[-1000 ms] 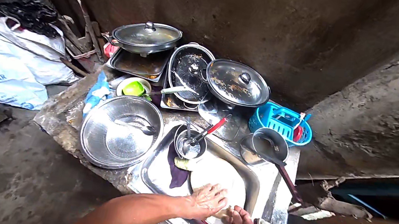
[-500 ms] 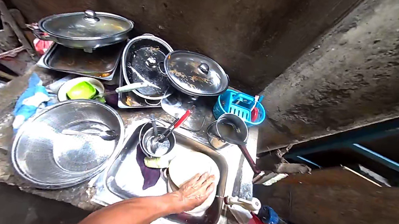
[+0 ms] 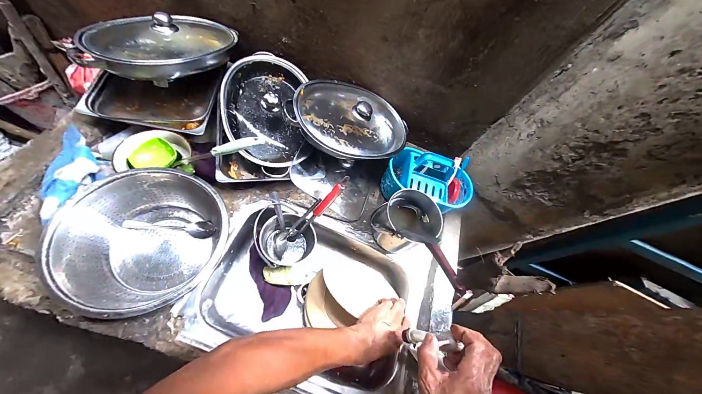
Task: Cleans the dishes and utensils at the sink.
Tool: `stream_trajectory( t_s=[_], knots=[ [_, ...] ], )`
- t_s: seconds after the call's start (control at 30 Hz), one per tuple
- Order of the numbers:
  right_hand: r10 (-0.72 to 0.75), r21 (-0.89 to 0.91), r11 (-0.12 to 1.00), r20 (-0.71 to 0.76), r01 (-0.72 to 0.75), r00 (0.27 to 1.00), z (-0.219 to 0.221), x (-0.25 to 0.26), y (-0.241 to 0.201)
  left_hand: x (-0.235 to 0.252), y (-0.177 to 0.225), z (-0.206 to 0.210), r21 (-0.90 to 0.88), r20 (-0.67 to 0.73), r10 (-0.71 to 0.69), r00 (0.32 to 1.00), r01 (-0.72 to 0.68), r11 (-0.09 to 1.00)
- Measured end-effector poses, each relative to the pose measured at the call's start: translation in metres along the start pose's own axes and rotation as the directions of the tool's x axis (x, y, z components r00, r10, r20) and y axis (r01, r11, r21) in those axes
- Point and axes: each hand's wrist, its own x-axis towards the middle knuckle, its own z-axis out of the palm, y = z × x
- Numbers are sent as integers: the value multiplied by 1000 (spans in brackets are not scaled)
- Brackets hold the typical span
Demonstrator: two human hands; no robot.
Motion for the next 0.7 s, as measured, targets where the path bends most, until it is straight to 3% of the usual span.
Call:
stream_trajectory(
  t_s=[0.1, 0.17, 0.27, 0.37, 0.5, 0.57, 0.63, 0.7],
  knots=[
    [-128, 157, 979, -19, 130, 992, -6, -10, 16, 4, -2, -5, 63, 38, -112, 993, 110, 992],
    [-112, 312, 942, -65, 126, 992, -4, -18, 27, 1, -5, -10, 83, 3, -140, 990, 140, 987],
    [18, 540, 841, -96, 37, 995, 3, -42, 39, -9, -25, -26, 45, -203, -144, 969, 156, 987],
    [151, 519, 839, 65, -163, 986, 26, -78, 54, -33, -57, -54, -44, -407, -196, 892, 195, 980],
    [316, 458, 728, 435, -510, 843, 76, -93, 50, -77, -81, -69, -72, -740, -121, 661, 101, 992],
    [381, 462, 598, 555, -655, 739, 101, -82, 41, -93, -78, -69, -194, -823, -178, 540, 27, 981],
    [427, 478, 447, 629, -756, 650, 120, -71, 34, -104, -69, -65, -501, -754, -418, 506, -32, 865],
    [520, 568, 217, 621, -794, 587, 129, -64, 29, -106, -68, -53, -768, -553, -657, 511, -7, 640]
  ],
)
